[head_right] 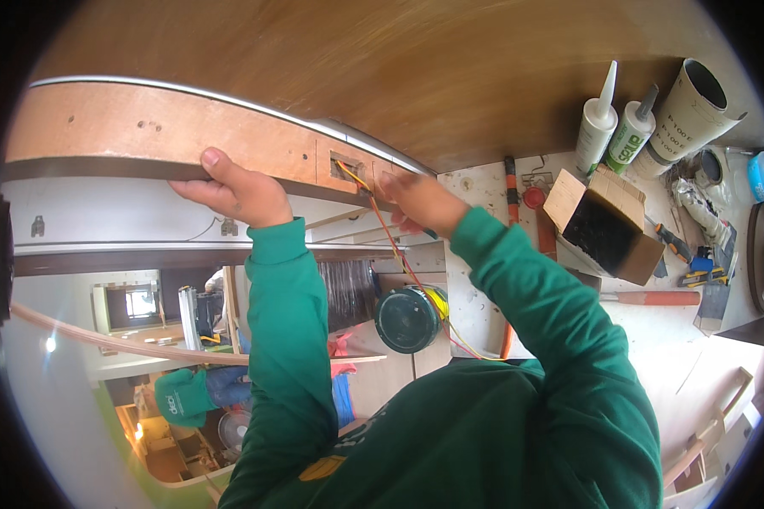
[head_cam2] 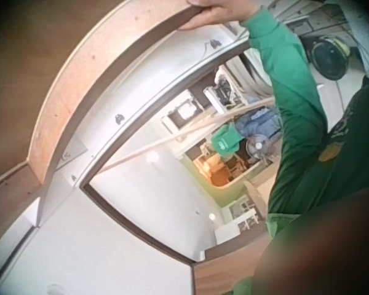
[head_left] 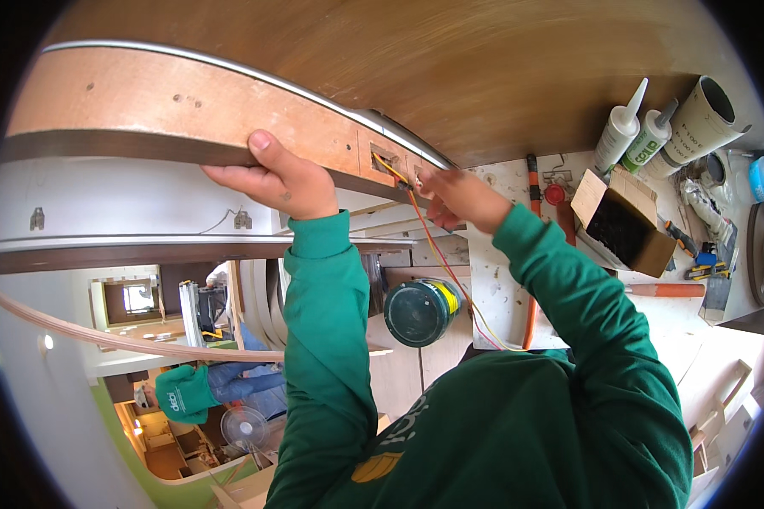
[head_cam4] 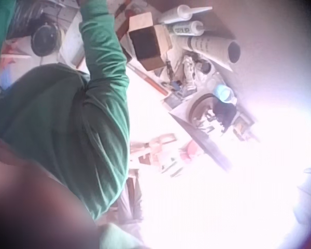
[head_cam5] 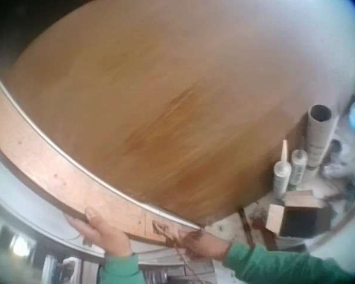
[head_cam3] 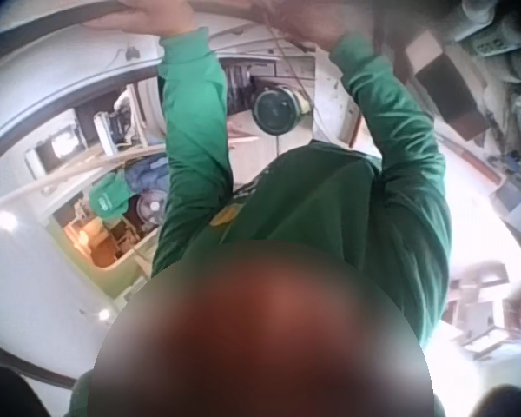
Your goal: The person routes and secures colored electrical wires into a narrow slot in a wooden beam, then fits a wooden trim piece along the beam. The person uses hands to pull and tuck wires and to align the trim.
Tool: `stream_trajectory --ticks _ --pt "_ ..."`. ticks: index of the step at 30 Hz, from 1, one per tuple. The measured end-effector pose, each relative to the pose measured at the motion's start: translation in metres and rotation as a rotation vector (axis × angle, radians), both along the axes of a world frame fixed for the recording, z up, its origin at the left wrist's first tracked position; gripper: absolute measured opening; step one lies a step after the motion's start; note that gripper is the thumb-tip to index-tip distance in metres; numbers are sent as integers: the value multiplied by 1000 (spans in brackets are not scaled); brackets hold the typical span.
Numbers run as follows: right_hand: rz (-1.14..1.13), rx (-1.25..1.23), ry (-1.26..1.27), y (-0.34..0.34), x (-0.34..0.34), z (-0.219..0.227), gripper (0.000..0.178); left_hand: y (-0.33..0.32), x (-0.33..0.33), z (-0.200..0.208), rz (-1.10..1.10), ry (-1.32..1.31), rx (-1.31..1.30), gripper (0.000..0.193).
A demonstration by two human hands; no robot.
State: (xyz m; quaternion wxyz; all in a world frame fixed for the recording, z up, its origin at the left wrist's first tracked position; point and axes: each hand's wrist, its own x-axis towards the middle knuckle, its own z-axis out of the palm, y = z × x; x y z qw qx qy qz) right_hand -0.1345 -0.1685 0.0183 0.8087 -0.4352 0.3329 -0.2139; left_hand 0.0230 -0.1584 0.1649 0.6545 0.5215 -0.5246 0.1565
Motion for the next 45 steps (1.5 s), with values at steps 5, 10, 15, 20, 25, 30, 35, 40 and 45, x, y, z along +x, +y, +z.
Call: stream_trajectory --ticks 5,10,15,20,25,30,35,40,45 --pt "10 281 -314 29 -11 -3 37 -2 1 2 -95 -19 -50 87" --pt "-23 11 -289 21 -1 -3 26 -3 2 2 -118 -54 -74 85" --pt "-274 -169 -220 36 21 -10 33 -5 4 1 -108 -58 -85 86" --pt "-619 -451 -120 42 52 -20 28 -3 3 0 -71 -69 -57 86" --pt "-634 -453 -68 38 55 -26 23 -3 2 0 -28 -45 -40 87" --pt "-645 -493 -79 39 53 -24 21 -2 4 -1 -28 -67 -29 90" --pt "-677 -560 -54 35 53 -23 15 -2 7 -2 -24 -65 -17 91" --pt "-709 -675 -46 27 50 -21 11 -1 6 -2 -30 -54 -2 94" --pt "-665 -699 -5 17 53 -17 10 -1 4 -2 13 -17 18 97"
